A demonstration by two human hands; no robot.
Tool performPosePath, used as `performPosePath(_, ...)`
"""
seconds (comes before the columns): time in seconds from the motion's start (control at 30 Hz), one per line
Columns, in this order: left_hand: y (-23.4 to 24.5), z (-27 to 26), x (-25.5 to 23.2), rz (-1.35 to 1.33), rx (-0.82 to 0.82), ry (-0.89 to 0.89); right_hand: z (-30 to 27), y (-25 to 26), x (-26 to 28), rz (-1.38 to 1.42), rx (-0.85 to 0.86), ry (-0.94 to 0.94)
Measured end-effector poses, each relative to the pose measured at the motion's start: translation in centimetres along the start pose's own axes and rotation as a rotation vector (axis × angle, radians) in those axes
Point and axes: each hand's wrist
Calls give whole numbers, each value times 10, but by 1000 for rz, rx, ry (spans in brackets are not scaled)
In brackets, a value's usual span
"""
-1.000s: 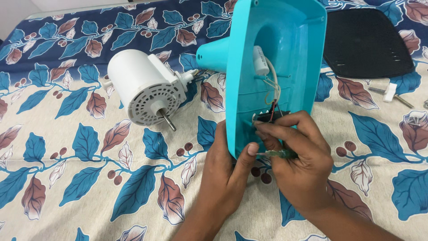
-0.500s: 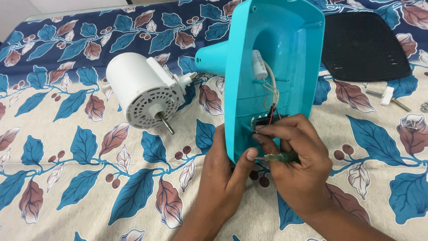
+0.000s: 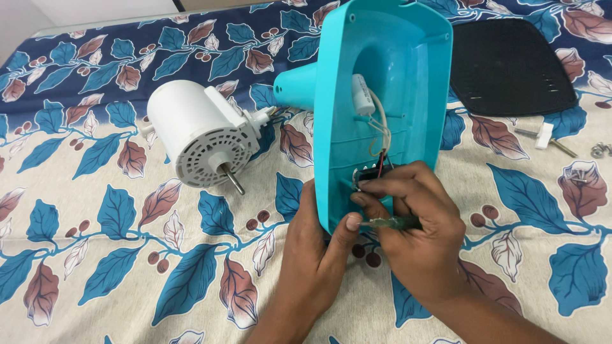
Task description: The person uses a screwdriver to tighten screws on a black switch assembly mounted inside a teal plastic fan housing. They repeatedly adjust and secure the switch while holding the housing steady.
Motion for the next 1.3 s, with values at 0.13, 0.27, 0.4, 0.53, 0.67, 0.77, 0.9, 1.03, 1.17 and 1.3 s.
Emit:
performPosePath(0.13, 0, 0, 0, -18, 10, 0, 1, -2, 0, 23, 0, -1)
performPosePath(0.27, 0, 0, 0, 0, 7, -14, 0, -1, -1, 40, 8, -2)
performPosePath(0.4, 0, 0, 1, 9, 7, -11, 0, 0, -1, 59, 23, 0)
performPosePath(0.53, 0, 0, 1, -5, 13, -12, 1, -1, -1, 41, 25, -11)
performPosePath(0.67, 0, 0, 0, -37, 27, -4, 1, -1, -1, 19, 23, -6)
performPosePath(0.77, 0, 0, 0, -35, 25, -4, 0, 0, -1, 25, 26, -9)
performPosePath(0.9, 0, 0, 1, -16, 21, -5, 0, -1, -2, 48, 24, -6)
performPosePath(1.03, 0, 0, 2, -38, 20, -13, -1, 1, -3, 33, 20, 10)
performPosePath(1.17, 0, -1, 2, -25, 4, -33, -4, 1, -1, 124, -20, 9)
performPosePath(1.3, 1, 0, 0, -80, 14, 6, -3, 5, 1, 146, -9, -140)
Point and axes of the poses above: each hand's wrist, its own z-axis towards the middle knuckle, its own y-axis out of the back of the hand, x = y × z, and after that the axes turned 3 degrees about z, right-handed
